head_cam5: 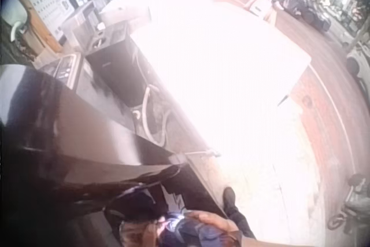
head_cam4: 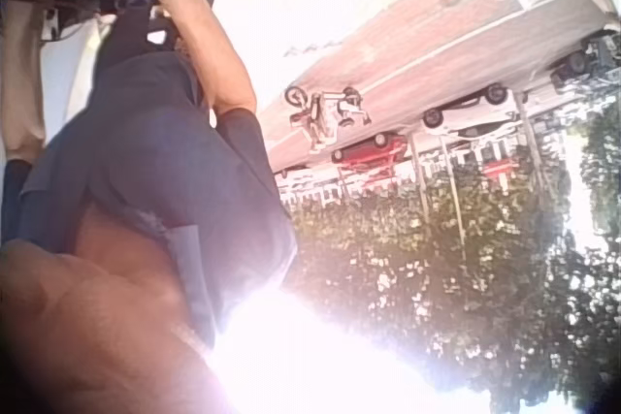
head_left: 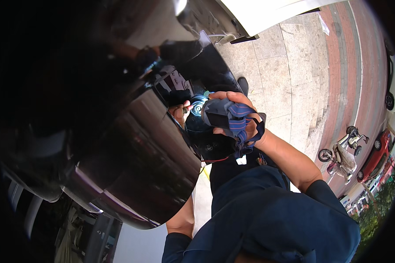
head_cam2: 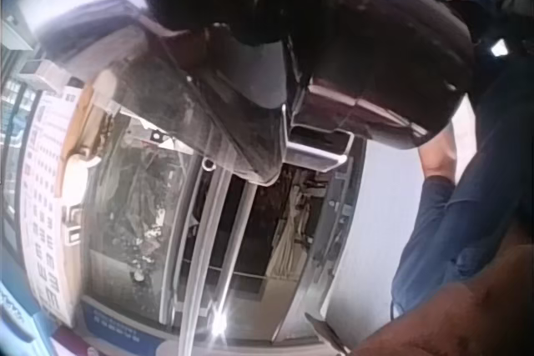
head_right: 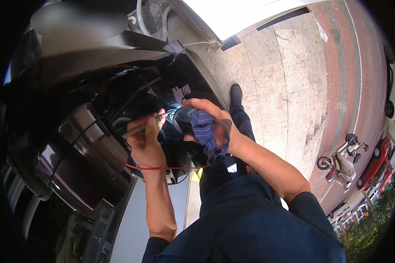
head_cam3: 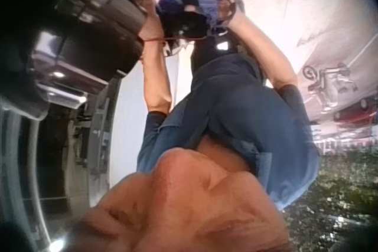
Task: The person works on a black countertop appliance, using a multimeter to test electrical connections and a handheld tool to adjust internal components. They retrieve a small part from a cluttered workbench, return to the appliance to continue adjustments, and later handle two metal cups before plugging in the appliance and pressing its control panel.
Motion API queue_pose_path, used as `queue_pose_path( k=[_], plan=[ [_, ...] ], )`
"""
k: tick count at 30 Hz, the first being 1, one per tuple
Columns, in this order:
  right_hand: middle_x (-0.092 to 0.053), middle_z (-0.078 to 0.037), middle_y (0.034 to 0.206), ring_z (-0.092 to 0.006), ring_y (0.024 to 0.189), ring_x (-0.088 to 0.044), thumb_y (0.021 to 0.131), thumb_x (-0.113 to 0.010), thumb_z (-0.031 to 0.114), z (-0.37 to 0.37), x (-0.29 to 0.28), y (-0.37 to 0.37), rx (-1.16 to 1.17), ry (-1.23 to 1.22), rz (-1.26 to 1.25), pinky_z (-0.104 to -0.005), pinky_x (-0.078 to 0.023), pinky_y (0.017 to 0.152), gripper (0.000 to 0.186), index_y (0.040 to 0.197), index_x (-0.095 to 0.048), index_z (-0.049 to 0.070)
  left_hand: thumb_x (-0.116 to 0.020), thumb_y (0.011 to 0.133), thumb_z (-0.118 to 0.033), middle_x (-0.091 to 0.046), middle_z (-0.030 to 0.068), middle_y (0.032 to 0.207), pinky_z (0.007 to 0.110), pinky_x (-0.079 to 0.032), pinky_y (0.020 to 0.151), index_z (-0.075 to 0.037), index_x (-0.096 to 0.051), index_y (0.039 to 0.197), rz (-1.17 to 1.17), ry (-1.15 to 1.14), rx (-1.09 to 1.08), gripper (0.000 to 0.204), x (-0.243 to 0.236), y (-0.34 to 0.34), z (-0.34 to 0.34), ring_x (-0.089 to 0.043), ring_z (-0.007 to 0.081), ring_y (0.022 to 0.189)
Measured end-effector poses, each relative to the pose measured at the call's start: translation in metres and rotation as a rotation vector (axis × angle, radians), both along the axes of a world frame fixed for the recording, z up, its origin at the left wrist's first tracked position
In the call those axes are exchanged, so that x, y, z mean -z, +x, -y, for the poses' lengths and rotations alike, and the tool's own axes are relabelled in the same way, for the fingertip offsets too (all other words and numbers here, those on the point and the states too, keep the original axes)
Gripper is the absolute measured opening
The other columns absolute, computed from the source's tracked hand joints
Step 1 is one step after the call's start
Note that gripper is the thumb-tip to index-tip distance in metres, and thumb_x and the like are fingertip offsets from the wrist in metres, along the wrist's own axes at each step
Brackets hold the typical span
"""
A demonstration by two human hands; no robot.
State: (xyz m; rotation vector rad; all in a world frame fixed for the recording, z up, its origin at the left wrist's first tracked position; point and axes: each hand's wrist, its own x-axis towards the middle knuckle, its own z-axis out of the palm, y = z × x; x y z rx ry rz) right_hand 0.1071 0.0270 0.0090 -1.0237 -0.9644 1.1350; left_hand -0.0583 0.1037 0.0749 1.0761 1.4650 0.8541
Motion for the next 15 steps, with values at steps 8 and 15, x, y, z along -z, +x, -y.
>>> queue_pose_path(
  k=[8,15],
  plan=[
    [-0.058,-0.022,0.142,-0.0357,0.126,-0.064,0.079,-0.090,0.007,0.000,-0.004,0.000,-0.019,0.015,0.001,-0.0428,-0.054,0.103,0.089,0.152,-0.039,0.016,-0.070,0.099,-0.005,-0.073,0.0160,0.106,0.037,-0.061,0.093,0.001,-0.063,0.107,-0.030,0.044,0.030,0.012,0.002,-0.011,0.002,-0.074,0.0266,0.102],
    [-0.058,-0.021,0.142,-0.0343,0.126,-0.063,0.080,-0.089,0.007,0.002,-0.004,-0.002,-0.015,-0.011,-0.058,-0.0421,-0.054,0.103,0.090,0.153,-0.039,0.016,-0.069,0.100,-0.007,-0.074,0.0153,0.104,0.033,-0.061,0.090,0.002,-0.064,0.105,-0.113,0.027,-0.008,0.012,-0.008,0.000,0.002,-0.074,0.0216,0.098]
  ],
)
